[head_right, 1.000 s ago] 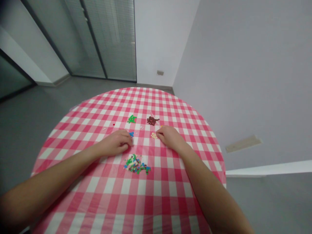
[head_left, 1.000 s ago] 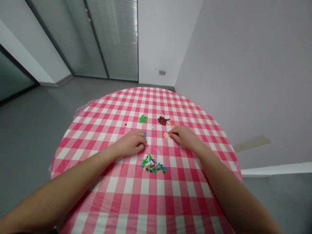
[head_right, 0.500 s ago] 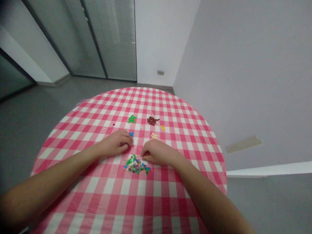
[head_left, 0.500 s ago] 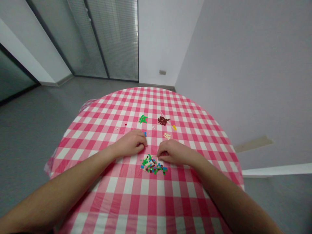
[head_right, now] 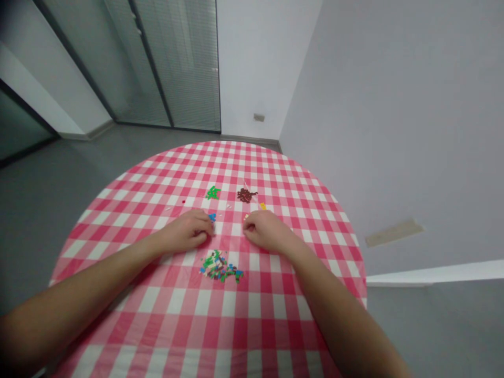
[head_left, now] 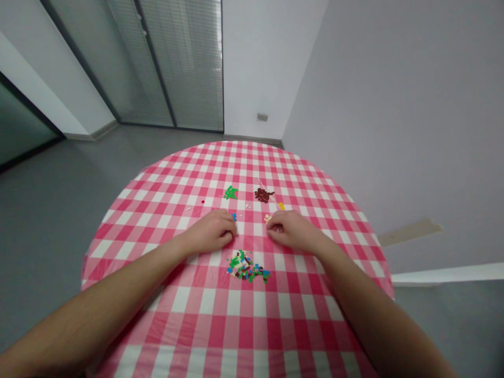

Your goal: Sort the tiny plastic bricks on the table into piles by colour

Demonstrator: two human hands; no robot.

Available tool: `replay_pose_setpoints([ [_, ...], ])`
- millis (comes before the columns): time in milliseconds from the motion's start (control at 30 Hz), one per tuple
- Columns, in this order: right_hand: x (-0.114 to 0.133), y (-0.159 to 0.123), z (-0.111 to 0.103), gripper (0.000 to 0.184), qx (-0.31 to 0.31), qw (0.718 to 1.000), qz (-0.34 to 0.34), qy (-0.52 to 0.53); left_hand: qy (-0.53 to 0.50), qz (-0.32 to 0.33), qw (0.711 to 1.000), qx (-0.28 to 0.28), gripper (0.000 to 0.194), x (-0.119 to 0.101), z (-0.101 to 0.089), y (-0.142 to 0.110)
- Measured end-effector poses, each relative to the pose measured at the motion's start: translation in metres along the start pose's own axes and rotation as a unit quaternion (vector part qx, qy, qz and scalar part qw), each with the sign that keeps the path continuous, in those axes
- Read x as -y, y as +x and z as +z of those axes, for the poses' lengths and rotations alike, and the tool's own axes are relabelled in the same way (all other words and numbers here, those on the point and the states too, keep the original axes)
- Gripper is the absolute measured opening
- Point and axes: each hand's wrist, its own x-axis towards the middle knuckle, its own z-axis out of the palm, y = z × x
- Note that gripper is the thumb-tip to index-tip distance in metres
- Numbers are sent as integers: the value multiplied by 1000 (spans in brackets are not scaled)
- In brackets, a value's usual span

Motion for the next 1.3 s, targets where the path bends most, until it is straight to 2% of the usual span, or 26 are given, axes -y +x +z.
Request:
replay_pose_setpoints([
  [67, -18, 0, -8, 18, -22, 998, 57, -16, -1, 1, 1000, 0, 26, 0, 0, 0],
  [133, -32, 0, -12, 19, -14, 996, 89, -16, -1, 3, 1000, -3, 25, 1, 0, -1],
  [267, -45, 0, -8, 20, 13, 995, 96, 15, 3, 0, 1000, -6, 26, 2, 1, -1],
  [400, -46, 3, -1, 19, -1, 995, 96, 28, 9, -1, 1000, -7, 26, 2, 1, -1],
  [633, -47, 4, 0, 16, -20, 990, 136, 36, -9, 13, 1000, 7, 25, 0, -1, -2],
  [833, -36, 6, -1, 16, -41, 990, 127, 35, -44, 55, 997, 42, 22, -11, -6, -1],
  [1000, -29, 5, 0, 16, -59, 994, 93, 28, -54, 75, 994, 66, 23, -16, -4, 0],
  [1300, -24, 4, -4, 19, -65, 993, 85, 43, -47, 71, 994, 71, 12, -19, -2, 1],
])
